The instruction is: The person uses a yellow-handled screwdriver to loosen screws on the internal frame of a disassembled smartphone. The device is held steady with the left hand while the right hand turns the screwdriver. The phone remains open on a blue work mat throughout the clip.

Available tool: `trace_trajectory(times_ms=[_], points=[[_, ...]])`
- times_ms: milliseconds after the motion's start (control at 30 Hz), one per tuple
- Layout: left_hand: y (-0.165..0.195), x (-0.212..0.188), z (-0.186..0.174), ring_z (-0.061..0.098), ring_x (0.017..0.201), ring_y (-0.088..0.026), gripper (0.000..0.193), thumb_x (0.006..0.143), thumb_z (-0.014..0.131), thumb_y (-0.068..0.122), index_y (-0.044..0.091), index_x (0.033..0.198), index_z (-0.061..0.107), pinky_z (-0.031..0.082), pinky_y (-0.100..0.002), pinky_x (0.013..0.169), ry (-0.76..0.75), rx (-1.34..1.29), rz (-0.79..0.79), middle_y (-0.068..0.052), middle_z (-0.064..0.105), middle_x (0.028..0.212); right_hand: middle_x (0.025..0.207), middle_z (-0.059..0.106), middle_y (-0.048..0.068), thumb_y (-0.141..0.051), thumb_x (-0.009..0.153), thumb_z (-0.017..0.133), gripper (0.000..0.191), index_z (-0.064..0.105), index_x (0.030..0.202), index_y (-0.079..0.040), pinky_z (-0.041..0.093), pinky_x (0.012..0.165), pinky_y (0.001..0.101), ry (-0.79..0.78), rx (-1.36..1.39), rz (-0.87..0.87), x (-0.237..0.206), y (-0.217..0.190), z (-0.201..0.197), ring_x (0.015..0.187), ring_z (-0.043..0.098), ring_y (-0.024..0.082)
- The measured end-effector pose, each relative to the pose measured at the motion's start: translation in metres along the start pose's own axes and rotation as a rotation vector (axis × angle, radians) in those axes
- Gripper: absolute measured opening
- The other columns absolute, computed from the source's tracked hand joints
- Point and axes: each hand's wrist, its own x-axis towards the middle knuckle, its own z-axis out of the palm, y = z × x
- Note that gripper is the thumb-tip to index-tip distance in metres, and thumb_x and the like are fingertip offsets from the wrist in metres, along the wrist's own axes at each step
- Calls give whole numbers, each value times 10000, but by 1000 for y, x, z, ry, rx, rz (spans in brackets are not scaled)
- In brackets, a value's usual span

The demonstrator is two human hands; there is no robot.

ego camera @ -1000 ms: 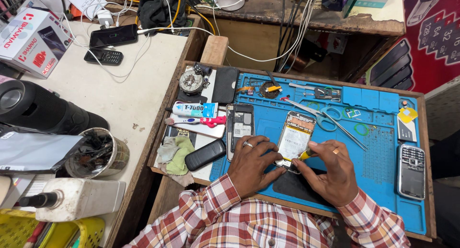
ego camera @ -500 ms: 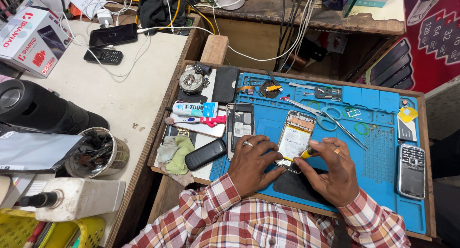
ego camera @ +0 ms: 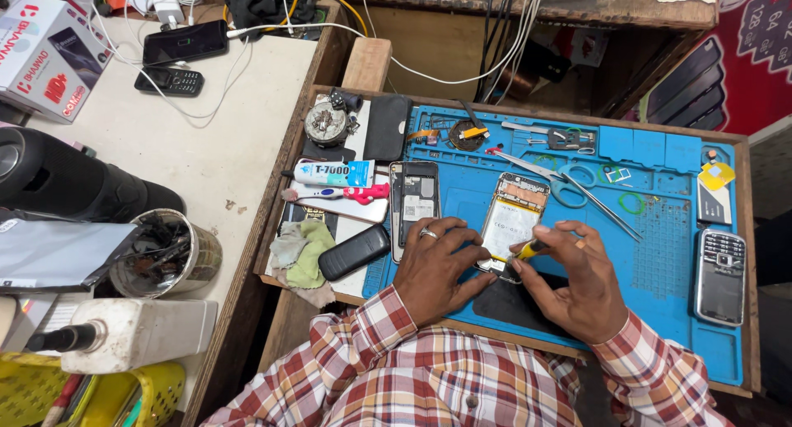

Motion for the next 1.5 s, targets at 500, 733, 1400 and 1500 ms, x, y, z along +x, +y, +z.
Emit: trace_trajectory(times_ms=[500,733,1400,1500], points=[[-2,-4,8,535,1303,-279,269,918,772,380,149,1056,756,340,-509,1127,19,-11,14,-27,653,1215,1154,691,183,0,943,816,773,342,1551,-54,603,888,362,-30,90,98,-11,5,-1,1037,745,304],[-4,1,4,518,1314,-274,261,916,788,368,149,1055,759,318,-514,1124,-14,17,13,-27,642,1222,1187,667,111,-58,937,899,884,289,1577,-68,614,851,349,-27,98,171,-4,11,-2,1025,768,282],[-9,-1,10,504,1318,-264,284,952,814,382,135,1085,765,320,-496,1146,-27,30,49,-26,637,1247,1131,706,204,14,1054,810,802,216,1583,-77,653,917,314,-23,188,92,-9,27,-6,1077,778,281],[-9,-2,10,505,1318,-262,282,954,814,381,137,1087,765,321,-495,1142,-30,29,48,-24,637,1246,1083,733,195,7,1038,820,814,227,1590,-71,641,899,321,-57,167,95,-9,25,-5,1056,787,278]])
